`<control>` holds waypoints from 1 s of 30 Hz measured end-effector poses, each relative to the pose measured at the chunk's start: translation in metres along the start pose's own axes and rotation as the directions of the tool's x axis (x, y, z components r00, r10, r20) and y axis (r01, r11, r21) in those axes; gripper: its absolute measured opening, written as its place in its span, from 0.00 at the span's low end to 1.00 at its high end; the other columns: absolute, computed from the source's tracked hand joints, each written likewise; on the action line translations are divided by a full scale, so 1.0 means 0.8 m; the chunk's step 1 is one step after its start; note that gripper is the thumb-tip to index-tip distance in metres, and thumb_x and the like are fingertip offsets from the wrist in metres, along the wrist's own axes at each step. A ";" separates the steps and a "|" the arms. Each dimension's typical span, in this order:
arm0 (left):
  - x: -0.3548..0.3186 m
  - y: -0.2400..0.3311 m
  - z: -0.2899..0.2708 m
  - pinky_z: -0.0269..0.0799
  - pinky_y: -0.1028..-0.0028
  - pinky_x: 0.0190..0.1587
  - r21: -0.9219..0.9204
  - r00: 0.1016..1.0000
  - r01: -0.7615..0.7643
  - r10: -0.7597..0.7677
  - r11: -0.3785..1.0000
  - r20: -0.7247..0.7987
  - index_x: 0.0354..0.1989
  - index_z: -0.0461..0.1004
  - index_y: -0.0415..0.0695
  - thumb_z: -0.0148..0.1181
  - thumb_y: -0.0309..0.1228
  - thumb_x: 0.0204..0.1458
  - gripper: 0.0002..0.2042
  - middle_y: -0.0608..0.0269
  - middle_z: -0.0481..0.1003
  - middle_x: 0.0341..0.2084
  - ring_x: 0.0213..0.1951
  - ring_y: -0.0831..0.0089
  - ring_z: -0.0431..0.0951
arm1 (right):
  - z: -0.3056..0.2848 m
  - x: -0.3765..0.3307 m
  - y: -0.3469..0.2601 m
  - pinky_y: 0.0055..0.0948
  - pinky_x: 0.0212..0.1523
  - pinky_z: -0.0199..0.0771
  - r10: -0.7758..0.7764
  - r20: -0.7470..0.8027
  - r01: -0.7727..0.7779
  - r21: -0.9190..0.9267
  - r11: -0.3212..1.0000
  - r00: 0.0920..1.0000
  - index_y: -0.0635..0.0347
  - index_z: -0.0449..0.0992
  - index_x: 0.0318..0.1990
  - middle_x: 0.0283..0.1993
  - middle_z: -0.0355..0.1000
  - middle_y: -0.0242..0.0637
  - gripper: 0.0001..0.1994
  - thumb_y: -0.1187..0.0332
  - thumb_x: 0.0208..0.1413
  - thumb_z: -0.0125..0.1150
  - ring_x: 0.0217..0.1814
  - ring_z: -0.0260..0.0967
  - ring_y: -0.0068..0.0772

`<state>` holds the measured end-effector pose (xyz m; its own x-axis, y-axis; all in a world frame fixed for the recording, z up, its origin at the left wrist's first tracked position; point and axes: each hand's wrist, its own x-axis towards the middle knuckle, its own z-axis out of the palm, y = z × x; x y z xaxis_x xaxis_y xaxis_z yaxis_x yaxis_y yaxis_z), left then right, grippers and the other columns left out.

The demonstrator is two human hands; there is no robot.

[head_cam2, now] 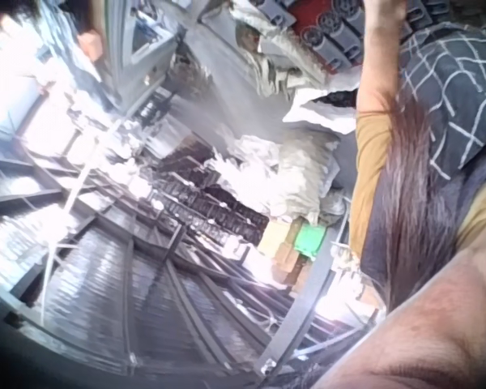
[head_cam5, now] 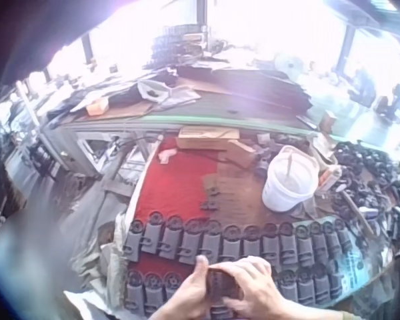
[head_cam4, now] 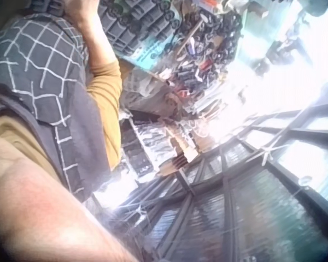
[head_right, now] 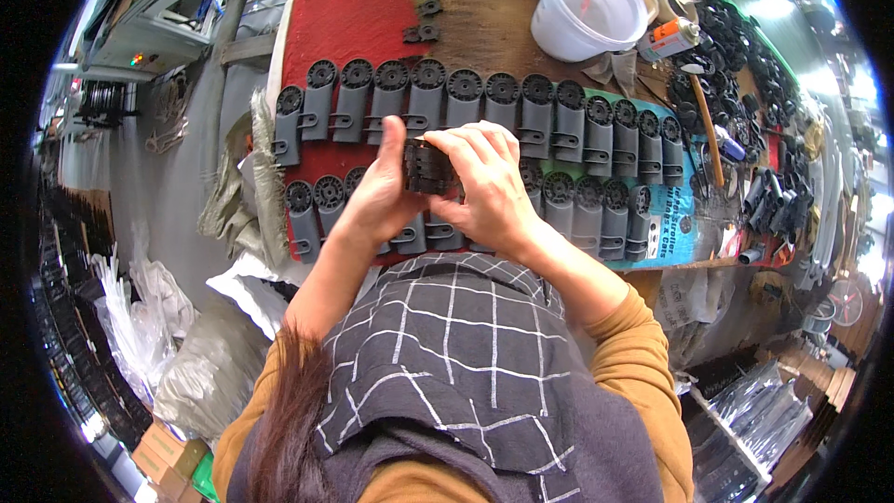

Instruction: The person cleans small black plastic components with a toothbrush and water, then assembles them into larger gray cylindrical housings. The person repeatedly picks up parts, fits them together, and places the assembled units on the workbench.

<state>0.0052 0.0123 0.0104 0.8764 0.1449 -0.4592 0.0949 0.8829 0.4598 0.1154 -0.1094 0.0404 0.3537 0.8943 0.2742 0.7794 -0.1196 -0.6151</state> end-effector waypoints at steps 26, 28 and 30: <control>0.066 0.025 -0.012 0.70 0.79 0.43 0.639 0.980 -0.190 0.181 0.745 0.081 0.48 0.70 0.40 0.70 0.26 0.38 0.25 0.70 0.74 0.38 0.40 0.81 0.75 | -0.152 0.175 0.387 0.32 0.60 0.56 -0.038 0.400 0.391 -0.866 0.312 0.916 0.56 0.78 0.36 0.54 0.64 0.31 0.10 0.65 0.49 0.55 0.62 0.55 0.30; 0.072 0.025 -0.012 0.70 0.79 0.43 0.642 0.980 -0.191 0.181 0.743 0.081 0.48 0.70 0.41 0.71 0.27 0.38 0.26 0.70 0.74 0.38 0.40 0.81 0.75 | -0.152 0.174 0.411 0.31 0.59 0.56 -0.012 0.439 0.427 -0.869 0.251 0.899 0.54 0.79 0.33 0.49 0.66 0.31 0.09 0.62 0.48 0.55 0.59 0.58 0.28; 0.078 0.024 -0.014 0.70 0.79 0.43 0.625 0.984 -0.162 0.169 0.763 0.049 0.49 0.69 0.40 0.72 0.27 0.38 0.27 0.69 0.75 0.39 0.41 0.81 0.75 | -0.155 0.172 0.420 0.32 0.57 0.58 0.022 0.509 0.480 -0.825 0.298 0.861 0.53 0.79 0.30 0.47 0.68 0.29 0.09 0.62 0.48 0.56 0.58 0.59 0.27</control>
<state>0.0561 0.0432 -0.0181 0.9021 0.2698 -0.3368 0.2252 0.3714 0.9007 0.4902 -0.0797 -0.0367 0.0584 0.9864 -0.1536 0.8288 0.0378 0.5582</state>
